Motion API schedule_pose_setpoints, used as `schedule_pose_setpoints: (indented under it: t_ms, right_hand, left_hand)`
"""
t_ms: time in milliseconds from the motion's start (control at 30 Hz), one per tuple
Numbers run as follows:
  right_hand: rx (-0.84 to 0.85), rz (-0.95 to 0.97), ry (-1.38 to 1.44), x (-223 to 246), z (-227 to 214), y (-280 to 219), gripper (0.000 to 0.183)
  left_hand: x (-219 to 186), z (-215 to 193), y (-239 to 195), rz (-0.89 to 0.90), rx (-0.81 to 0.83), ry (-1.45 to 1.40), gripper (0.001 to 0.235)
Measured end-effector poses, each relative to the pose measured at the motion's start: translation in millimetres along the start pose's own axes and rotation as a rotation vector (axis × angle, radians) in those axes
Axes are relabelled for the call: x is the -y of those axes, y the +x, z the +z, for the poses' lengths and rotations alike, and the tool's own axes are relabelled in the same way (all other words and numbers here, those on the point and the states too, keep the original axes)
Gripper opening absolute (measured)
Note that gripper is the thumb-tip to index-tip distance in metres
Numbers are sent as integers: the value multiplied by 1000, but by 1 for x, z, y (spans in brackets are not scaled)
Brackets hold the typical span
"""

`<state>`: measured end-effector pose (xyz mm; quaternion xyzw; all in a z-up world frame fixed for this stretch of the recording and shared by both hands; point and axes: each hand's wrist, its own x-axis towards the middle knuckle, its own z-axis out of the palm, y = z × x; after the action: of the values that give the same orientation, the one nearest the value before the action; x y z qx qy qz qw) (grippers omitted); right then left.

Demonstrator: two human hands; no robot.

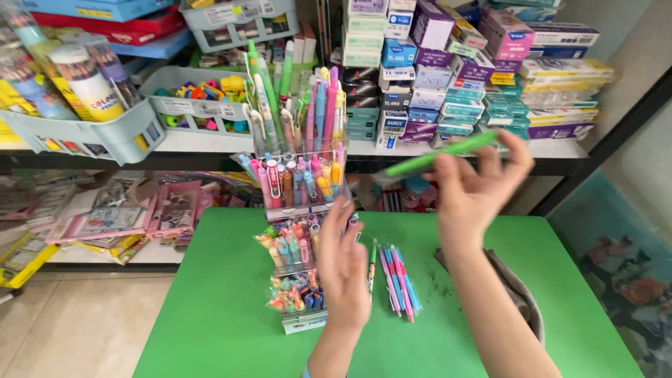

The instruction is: Cleaning and organizing various pens and highlighters from a display stand using a cloth.

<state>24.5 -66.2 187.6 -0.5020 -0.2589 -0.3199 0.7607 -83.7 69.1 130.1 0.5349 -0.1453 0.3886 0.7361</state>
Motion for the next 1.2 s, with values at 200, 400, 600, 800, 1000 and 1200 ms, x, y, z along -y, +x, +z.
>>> schedule_pose_setpoints:
  t_ms: [200,400,600,800,1000,1200]
  right_hand:
    - [316,32,-215,-40,61,2,60]
    - [480,75,-538,-42,65,-5,48]
    - [557,-141,-491,-33,63,-18,24]
    - [551,-72,-586,-34,58,-25,26]
    - [690,-22,-548,-20,46,-18,36]
    - [381,382,-582,-49,-30,-33,33]
  left_hand:
    - [5,-30,18,-32,-144,-21,58]
    - [5,-26,18,-35,-134,17,57]
    - [9,-19,14,-39,-79,25,58]
    - [10,-21,15,-75,-78,6,58]
    - [12,-20,12,-102,-40,34,57]
    - [15,5,-8,-76,95,52,50]
